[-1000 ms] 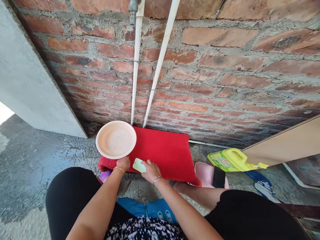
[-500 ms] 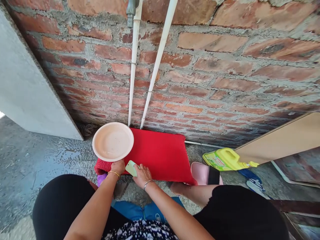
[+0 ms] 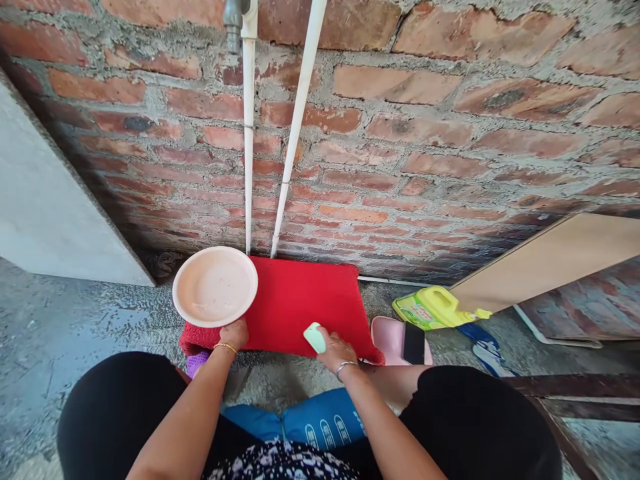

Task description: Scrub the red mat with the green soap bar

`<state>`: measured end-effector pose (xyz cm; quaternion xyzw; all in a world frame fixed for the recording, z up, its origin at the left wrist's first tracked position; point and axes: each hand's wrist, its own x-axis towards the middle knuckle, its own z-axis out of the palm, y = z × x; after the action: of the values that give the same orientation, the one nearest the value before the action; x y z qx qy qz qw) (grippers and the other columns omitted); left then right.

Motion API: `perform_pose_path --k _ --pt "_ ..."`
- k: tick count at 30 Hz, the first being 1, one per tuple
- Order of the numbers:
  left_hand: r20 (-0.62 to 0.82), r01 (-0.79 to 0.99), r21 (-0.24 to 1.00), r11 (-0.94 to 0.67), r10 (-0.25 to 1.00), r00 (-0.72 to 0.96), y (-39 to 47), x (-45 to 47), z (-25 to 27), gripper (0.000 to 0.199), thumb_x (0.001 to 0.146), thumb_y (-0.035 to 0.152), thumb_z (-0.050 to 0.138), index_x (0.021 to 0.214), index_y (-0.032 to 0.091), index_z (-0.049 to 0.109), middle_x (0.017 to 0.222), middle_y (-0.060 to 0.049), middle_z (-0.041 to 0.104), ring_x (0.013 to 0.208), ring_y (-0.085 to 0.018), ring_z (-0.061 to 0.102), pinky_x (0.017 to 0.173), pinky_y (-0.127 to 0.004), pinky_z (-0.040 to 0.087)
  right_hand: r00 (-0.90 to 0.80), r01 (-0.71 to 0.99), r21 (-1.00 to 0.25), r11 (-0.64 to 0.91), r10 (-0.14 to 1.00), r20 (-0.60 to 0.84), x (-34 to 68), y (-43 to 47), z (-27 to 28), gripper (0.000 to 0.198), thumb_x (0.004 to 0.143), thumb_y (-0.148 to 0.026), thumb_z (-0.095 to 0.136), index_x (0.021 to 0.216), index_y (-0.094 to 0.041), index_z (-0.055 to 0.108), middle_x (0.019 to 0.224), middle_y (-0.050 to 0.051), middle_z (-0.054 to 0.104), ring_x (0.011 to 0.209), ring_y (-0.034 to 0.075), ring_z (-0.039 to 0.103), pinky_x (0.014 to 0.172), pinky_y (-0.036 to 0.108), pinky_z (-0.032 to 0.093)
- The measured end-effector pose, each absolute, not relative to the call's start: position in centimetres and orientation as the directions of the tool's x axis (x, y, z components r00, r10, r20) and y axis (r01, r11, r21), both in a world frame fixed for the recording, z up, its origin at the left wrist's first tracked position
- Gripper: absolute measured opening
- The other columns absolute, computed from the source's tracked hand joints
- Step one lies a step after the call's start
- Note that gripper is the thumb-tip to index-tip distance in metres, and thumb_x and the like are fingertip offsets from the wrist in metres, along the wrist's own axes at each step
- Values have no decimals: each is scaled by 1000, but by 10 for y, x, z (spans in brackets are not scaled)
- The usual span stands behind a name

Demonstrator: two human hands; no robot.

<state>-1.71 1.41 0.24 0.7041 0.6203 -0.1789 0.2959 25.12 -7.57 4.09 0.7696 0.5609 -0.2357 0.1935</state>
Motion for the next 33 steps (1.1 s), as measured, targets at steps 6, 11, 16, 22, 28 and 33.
perform_pose_path --k 6,11,16,22,28,33 --pt "-649 984 175 -31 748 139 12 -7 15 38 80 16 50 116 17 59 119 -17 64 114 -26 60 91 -37 48 360 904 10 -428 748 -558 268 -70 57 67 73 -23 57 138 -28 39 116 13 58 103 28 61 79 36 41" --pt "-661 988 157 -7 742 111 7 -15 19 39 80 14 47 117 16 58 123 -16 62 115 -26 58 92 -37 48 151 932 -209 -295 843 -517 201 -48 55 68 71 -31 63 135 -26 41 118 11 57 104 26 59 82 34 41" --pt "-664 991 134 26 745 70 3 -29 15 45 82 12 41 126 14 52 126 -17 61 115 -25 59 93 -37 47 -112 949 -311 -42 881 -461 133 -36 37 67 70 -32 65 133 -28 43 120 11 56 107 27 56 88 37 38" --pt "-659 983 158 93 751 35 5 -33 12 54 82 12 40 136 11 42 132 -20 56 117 -26 58 94 -38 45 -118 965 -262 -10 876 -468 143 -38 26 64 70 -22 64 130 -34 46 120 7 55 109 26 53 91 37 35" --pt "-630 989 111 97 777 -6 6 -24 17 51 83 21 45 133 14 45 131 -20 56 117 -27 57 94 -40 45 111 954 -190 -232 862 -495 170 -34 31 61 70 -26 65 128 -32 48 109 6 58 99 22 57 85 33 37" --pt "-548 996 87 37 836 17 -6 -14 12 56 79 35 59 131 18 45 132 -18 53 124 -30 48 91 -41 45 6 949 -282 -140 904 -428 139 -28 31 63 72 -33 63 132 -31 44 117 9 56 104 25 57 85 35 38"
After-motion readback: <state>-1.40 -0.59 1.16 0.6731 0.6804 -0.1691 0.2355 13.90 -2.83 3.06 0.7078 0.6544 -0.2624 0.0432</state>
